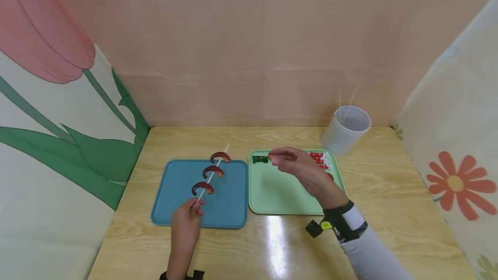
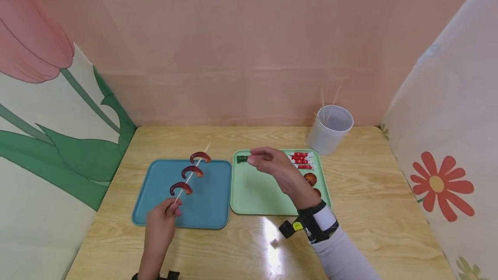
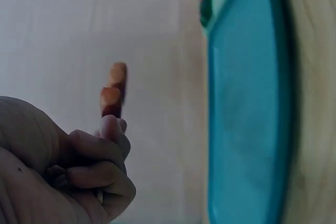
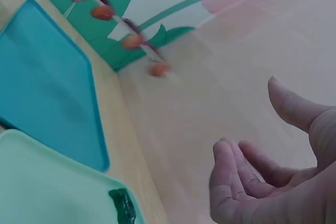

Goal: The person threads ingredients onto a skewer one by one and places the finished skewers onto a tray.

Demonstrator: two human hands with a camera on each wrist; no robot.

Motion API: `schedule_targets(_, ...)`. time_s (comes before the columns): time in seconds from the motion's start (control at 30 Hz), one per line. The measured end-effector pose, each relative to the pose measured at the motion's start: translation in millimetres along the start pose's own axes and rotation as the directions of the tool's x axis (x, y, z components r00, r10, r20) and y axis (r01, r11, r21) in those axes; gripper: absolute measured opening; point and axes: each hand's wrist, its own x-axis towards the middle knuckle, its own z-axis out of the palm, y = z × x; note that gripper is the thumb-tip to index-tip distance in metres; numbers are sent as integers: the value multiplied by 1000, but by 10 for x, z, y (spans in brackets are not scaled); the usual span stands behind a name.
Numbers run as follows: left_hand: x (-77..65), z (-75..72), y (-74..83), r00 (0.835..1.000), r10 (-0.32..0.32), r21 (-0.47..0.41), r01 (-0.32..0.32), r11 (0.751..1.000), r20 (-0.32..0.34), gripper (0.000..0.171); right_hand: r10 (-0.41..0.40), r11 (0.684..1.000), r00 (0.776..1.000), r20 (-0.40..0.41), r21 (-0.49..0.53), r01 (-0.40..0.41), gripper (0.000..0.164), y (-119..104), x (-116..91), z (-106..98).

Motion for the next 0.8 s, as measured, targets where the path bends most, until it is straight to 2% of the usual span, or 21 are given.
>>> schedule_targets(0.13, 59, -106, -330, 994, 17, 107, -5, 994, -113, 12, 66, 998, 998, -19, 13, -66, 65, 49, 3, -47)
schedule_targets(0.3, 132, -235, -609, 992, -77, 123, 90, 988, -104, 9, 78, 997, 997, -20, 5, -78, 65, 56, 9, -40)
schedule_targets(0.47, 200, -285, -707, 982, -161, 103, 171, 980, -96, 11, 81, 997, 997, -15, -8, -81, 63, 70, -1, -53)
schedule_targets(0.63, 243, -287, -749, 978, -181, 92, 191, 977, -108, 13, 75, 997, 997, 22, -23, -74, 63, 115, -5, -54)
schedule_targets(0.8, 281, -263, -792, 973, -196, 83, 207, 975, -120, 14, 62, 996, 998, 12, -70, -61, 58, 143, -19, -55)
